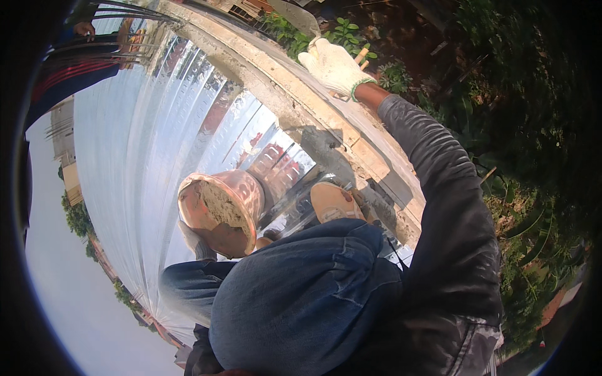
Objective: The person scoops cement from a bucket with a trowel and applies it to the edge of a corrugated metal roof. The person repeatedly smooths the cement along the roof edge while standing on the roof.
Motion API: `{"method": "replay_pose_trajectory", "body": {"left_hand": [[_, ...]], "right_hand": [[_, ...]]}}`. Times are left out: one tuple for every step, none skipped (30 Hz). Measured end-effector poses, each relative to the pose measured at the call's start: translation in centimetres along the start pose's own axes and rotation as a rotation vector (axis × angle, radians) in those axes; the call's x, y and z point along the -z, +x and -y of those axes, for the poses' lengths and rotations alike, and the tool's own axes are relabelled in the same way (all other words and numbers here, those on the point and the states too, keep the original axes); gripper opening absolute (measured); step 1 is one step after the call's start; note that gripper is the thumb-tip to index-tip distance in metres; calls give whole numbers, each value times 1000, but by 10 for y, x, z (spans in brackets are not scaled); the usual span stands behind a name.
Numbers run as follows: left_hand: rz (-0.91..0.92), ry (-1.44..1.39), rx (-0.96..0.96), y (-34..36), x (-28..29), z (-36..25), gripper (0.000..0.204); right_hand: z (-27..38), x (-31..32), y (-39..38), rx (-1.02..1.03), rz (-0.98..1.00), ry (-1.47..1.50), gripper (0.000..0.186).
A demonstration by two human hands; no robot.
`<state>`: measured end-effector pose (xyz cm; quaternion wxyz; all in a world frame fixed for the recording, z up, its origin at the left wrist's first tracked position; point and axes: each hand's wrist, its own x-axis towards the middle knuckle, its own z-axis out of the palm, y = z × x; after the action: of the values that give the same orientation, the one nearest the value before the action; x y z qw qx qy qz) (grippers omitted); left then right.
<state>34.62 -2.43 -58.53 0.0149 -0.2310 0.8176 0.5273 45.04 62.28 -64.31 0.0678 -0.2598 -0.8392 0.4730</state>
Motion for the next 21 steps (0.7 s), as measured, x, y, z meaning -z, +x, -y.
{"method": "replay_pose_trajectory", "body": {"left_hand": [[-16,-22,-24,6,11,7,83],[13,-33,-9,9,10,12,83],[39,-44,5,9,10,14,83],[62,-55,19,10,10,13,83],[37,-6,32,8,2,13,83],[26,44,51,2,-11,14,84],[-8,96,62,-5,-17,10,84],[-35,73,52,-14,-26,3,84],[-63,53,42,-24,-36,-6,84],[-87,24,39,-26,-33,-12,84],[-110,-3,32,-29,-29,-17,84],[-111,-30,38,-28,-22,-19,84],[-91,-51,47,-29,-20,-20,84],[-101,-5,43,-30,-29,-19,83],[-110,42,39,-32,-39,-18,82],[-110,68,33,-28,-46,-14,82],[-133,86,16,-24,-43,-14,81],[-136,74,13,-22,-39,-13,81],[-160,63,8,-21,-24,-15,81],[-146,46,14,-22,-20,-15,81],[-135,33,19,-22,-18,-15,81]], "right_hand": [[13,-13,9,49,-5,99,56],[18,-22,15,91,-28,134,54],[21,-32,22,149,-85,157,52],[23,-44,31,198,-144,163,50],[22,-54,38,205,-171,147,49],[13,-58,45,168,-193,71,51],[15,-56,52,40,42,-26,54],[17,-49,61,-3,213,-72,59],[19,-41,70,-36,385,-123,64],[32,-37,72,-76,348,-41,63],[46,-32,69,19,240,-43,62],[56,-32,69,58,152,-11,62],[54,-34,67,83,32,11,63],[42,-38,67,96,-84,-8,64],[31,-45,64,75,-123,-46,64],[14,-53,62,84,-82,-95,65],[13,-52,64,67,166,-211,49],[10,-50,67,73,413,-326,35],[28,-46,64,114,450,-332,32],[35,-40,58,63,378,-256,34],[41,-33,51,16,301,-173,35]]}}
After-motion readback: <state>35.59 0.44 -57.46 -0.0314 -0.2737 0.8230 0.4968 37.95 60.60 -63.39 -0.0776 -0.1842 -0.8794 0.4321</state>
